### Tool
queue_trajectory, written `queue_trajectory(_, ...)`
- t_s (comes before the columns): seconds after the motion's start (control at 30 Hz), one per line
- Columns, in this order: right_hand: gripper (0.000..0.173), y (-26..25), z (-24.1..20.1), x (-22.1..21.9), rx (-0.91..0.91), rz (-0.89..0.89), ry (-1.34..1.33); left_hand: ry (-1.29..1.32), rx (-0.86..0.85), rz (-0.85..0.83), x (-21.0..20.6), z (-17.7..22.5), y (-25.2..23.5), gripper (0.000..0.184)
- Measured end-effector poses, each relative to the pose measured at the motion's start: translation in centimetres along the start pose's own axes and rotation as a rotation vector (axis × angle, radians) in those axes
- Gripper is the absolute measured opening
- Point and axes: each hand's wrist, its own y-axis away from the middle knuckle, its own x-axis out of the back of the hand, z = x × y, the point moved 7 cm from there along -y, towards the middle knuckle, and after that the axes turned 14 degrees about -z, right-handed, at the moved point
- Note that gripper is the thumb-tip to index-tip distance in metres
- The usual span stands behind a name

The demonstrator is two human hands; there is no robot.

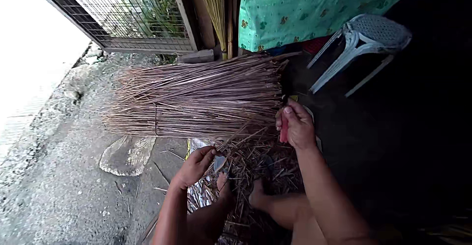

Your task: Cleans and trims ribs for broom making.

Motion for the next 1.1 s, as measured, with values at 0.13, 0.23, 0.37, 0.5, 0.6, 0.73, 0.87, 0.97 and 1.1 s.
queue_trajectory(0.13,0.036,0.6,0.7,-3.3,-0.146,-0.233,0.068,-0.144,0.036,0.092,0.8,0.6,-0.4,0.036)
queue_trajectory(0.23,0.038,1.7,3.0,-8.5,-0.283,-0.482,0.063,-0.106,-0.024,0.068,0.0,1.3,-0.9,0.037)
queue_trajectory(0.37,0.029,1.9,4.0,-10.7,-0.258,-0.52,0.007,-0.047,-0.059,0.044,-0.7,1.4,-1.1,0.04)
queue_trajectory(0.5,0.033,2.1,4.1,-10.8,-0.284,-0.608,0.069,-0.067,-0.051,0.062,-0.6,1.6,-1.1,0.04)
queue_trajectory(0.6,0.03,2.1,3.8,-10.5,-0.238,-0.582,0.121,-0.086,-0.055,0.055,-0.7,1.7,-1.1,0.04)
queue_trajectory(0.73,0.026,1.4,3.1,-9.3,-0.147,-0.488,0.174,-0.132,-0.062,0.066,-0.5,2.1,-1.1,0.038)
queue_trajectory(0.87,0.026,0.5,2.5,-6.4,-0.132,-0.326,0.186,-0.169,-0.083,0.055,-0.5,2.0,-1.0,0.036)
queue_trajectory(0.97,0.026,-0.1,1.5,-3.8,-0.086,-0.166,0.092,-0.178,-0.091,0.055,-0.5,1.9,-1.1,0.034)
queue_trajectory(1.1,0.03,0.1,0.5,-1.0,0.008,0.095,-0.058,-0.24,-0.037,0.071,-0.5,1.8,-1.2,0.039)
